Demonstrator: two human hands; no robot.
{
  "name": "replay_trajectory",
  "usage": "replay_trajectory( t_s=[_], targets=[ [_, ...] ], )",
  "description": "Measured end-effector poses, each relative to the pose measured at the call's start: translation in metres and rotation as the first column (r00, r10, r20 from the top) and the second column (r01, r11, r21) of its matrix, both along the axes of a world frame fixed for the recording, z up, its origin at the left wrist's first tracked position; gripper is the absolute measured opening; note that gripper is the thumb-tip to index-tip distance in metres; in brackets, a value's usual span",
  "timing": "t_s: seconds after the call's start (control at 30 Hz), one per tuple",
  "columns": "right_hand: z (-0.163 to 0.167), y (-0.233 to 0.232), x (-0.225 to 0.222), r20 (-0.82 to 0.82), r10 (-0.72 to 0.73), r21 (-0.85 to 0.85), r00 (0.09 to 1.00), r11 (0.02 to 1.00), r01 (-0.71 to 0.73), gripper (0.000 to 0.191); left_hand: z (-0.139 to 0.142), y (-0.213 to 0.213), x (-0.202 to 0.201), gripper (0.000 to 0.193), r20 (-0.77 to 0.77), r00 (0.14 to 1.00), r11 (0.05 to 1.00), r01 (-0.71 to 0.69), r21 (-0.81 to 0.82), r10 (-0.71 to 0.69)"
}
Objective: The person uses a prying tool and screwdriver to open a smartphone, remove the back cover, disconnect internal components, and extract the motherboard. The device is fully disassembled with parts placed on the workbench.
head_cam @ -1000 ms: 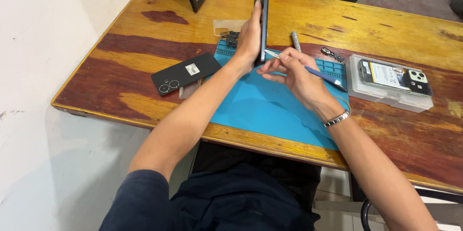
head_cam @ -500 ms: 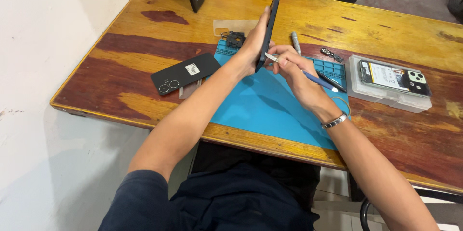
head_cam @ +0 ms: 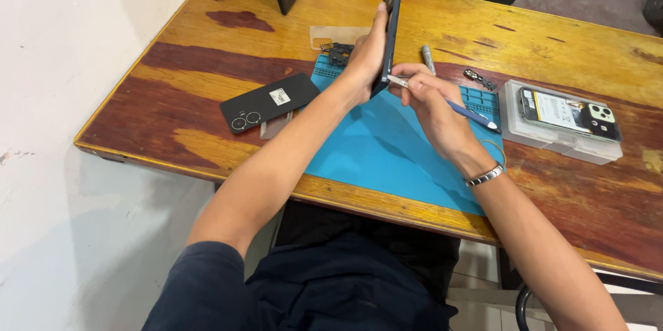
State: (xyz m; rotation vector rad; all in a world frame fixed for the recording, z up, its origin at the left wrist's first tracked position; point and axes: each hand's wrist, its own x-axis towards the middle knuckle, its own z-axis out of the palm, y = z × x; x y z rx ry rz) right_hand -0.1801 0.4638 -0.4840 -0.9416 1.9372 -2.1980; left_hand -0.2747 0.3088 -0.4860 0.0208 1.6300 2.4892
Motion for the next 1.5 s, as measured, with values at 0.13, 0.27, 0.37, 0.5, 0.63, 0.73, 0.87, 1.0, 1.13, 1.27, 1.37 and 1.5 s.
replay_trajectory(
  t_s=[0.13, 0.27, 0.37, 0.5, 0.63, 0.73, 0.87, 1.0, 1.13, 1.27, 1.37, 1.5],
  targets=[
    [0.005, 0.002, 0.003, 0.001, -0.063, 0.092, 0.998, 0.994, 0.062, 0.025, 0.001, -0.002, -0.002, 0.073, -0.004, 1.0, 1.0, 0.017, 0.013, -0.017],
    [0.014, 0.003, 0.008, -0.384, -0.086, 0.319, 0.919, 0.922, 0.219, 0.029, 0.002, -0.002, -0.002, 0.07, 0.061, 0.986, 0.988, 0.149, 0.049, -0.152],
    [0.017, 0.0, 0.01, -0.423, -0.092, 0.336, 0.902, 0.908, 0.25, 0.025, 0.005, -0.001, -0.001, 0.072, 0.158, 0.969, 0.978, 0.173, 0.117, -0.19],
    [0.022, -0.001, 0.012, -0.523, -0.091, 0.353, 0.848, 0.882, 0.312, 0.021, 0.005, -0.001, -0.001, 0.076, 0.193, 0.937, 0.951, 0.26, 0.168, -0.29],
    [0.027, 0.0, 0.013, -0.621, -0.079, 0.358, 0.78, 0.857, 0.372, 0.018, 0.003, -0.005, -0.003, 0.071, 0.277, 0.913, 0.95, 0.259, 0.172, -0.299],
    [0.03, -0.002, 0.013, -0.674, -0.061, 0.361, 0.736, 0.843, 0.399, 0.016, 0.003, -0.007, -0.004, 0.073, 0.303, 0.898, 0.947, 0.289, 0.143, -0.32],
    [0.034, -0.002, 0.015, -0.733, -0.023, 0.367, 0.679, 0.828, 0.424, 0.014, 0.004, -0.009, -0.003, 0.074, 0.331, 0.88, 0.94, 0.312, 0.135, -0.34],
    [0.038, 0.002, 0.015, -0.813, 0.038, 0.394, 0.581, 0.772, 0.5, 0.014, 0.008, -0.007, -0.003, 0.067, 0.343, 0.896, 0.958, 0.243, 0.151, -0.281],
    [0.035, 0.0, 0.011, -0.702, -0.018, 0.396, 0.712, 0.82, 0.412, 0.014, 0.012, -0.009, 0.001, 0.068, 0.328, 0.875, 0.931, 0.298, 0.212, -0.355],
    [0.03, -0.001, 0.008, -0.483, -0.085, 0.42, 0.871, 0.851, 0.316, 0.018, 0.013, -0.011, 0.002, 0.068, 0.333, 0.849, 0.908, 0.344, 0.241, -0.41],
    [0.031, -0.002, 0.01, -0.743, -0.024, 0.346, 0.668, 0.841, 0.415, 0.011, 0.01, -0.009, 0.001, 0.068, 0.352, 0.857, 0.908, 0.264, 0.326, -0.376],
    [0.032, -0.011, 0.017, -0.782, -0.058, 0.333, 0.621, 0.802, 0.496, 0.015, 0.008, -0.002, -0.004, 0.066, 0.35, 0.876, 0.888, 0.164, 0.429, -0.331]
  ],
)
